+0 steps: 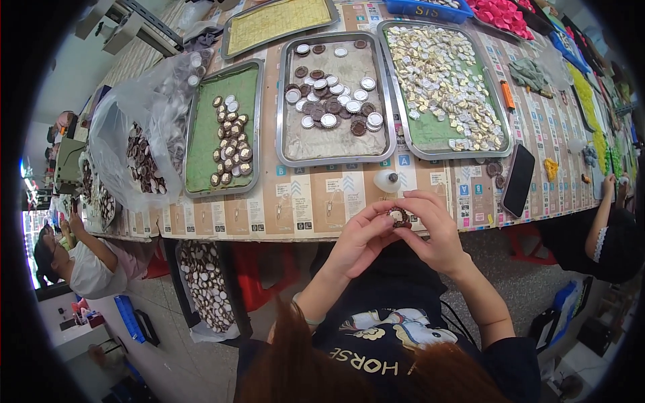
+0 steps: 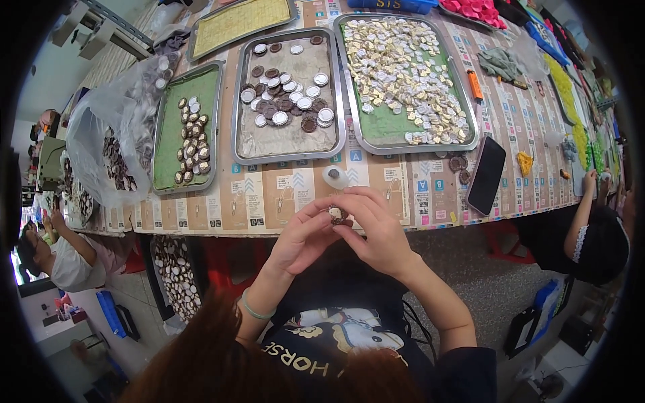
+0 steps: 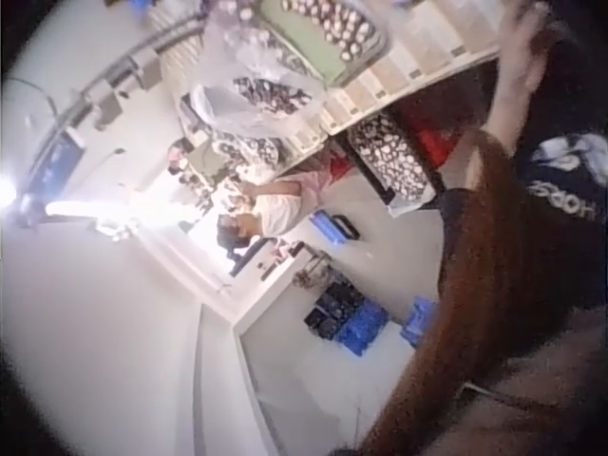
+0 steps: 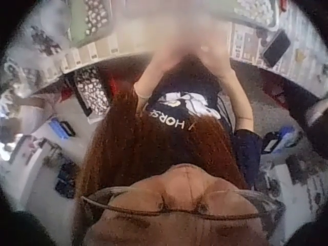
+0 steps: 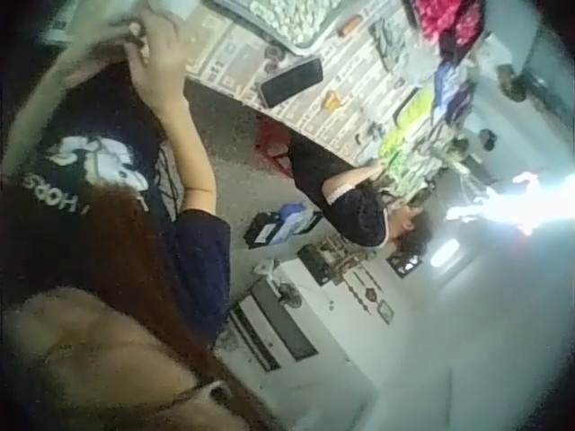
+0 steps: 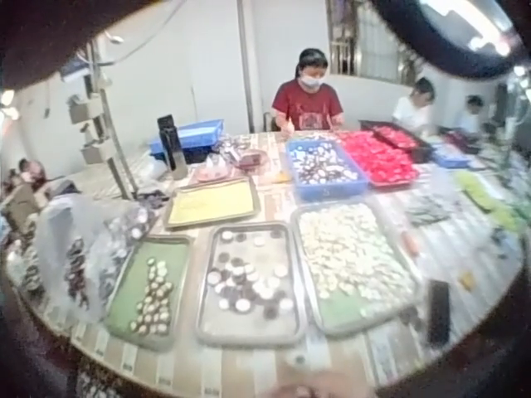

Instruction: The person assembles toy parts by applying glue from a squeeze bottle to circular toy bases, then attaching small white components to the glued bases by hand.

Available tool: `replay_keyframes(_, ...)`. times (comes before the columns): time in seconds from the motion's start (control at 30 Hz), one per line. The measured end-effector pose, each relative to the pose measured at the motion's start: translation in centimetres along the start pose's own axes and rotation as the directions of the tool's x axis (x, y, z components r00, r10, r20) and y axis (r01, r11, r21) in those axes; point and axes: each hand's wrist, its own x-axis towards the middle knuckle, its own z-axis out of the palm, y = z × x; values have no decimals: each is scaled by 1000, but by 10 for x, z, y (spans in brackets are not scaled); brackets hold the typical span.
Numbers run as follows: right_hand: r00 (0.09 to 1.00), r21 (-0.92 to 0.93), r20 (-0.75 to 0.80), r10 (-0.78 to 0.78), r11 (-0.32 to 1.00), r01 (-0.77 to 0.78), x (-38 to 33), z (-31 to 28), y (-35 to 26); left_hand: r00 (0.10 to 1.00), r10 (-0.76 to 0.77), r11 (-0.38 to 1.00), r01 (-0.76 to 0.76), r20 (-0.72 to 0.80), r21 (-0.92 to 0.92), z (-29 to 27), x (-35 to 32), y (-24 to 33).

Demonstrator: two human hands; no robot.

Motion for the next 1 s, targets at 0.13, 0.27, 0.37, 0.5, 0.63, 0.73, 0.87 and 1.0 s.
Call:
replay_keyframes(0.13,1000,43,-10,7,999,-6,1,1,-6,998,-35,999,36,44,-25,-5,2,-2)
replay_keyframes(0.27,1000,50,4,9,999,-9,0,1,-6,998,-29,997,33,51,-75,-4,2,-3)
replay_keyframes(0.37,1000,56,20,-2,998,1,-1,1,-4,999,-33,997,35,29,-69,-3,1,-4)
replay_keyframes(0.5,1000,58,25,10,998,-12,-2,1,-3,998,-62,995,62,4,-72,-3,0,-4)
replay_keyframes(0.63,996,95,50,75,992,-79,-6,0,-3,995,-93,995,92,-37,-28,-2,-1,-2)
replay_keyframes(0.73,992,74,87,87,993,-93,-5,-1,-2,999,-38,999,38,-17,-12,-8,1,-6)
replay_keyframes(0.87,960,418,149,239,864,-280,-9,2,4,994,-71,996,75,-82,49,5,-4,4)
replay_keyframes(1.0,799,796,404,445,259,-547,-7,-2,5,986,-79,992,92,-146,84,9,-6,9)
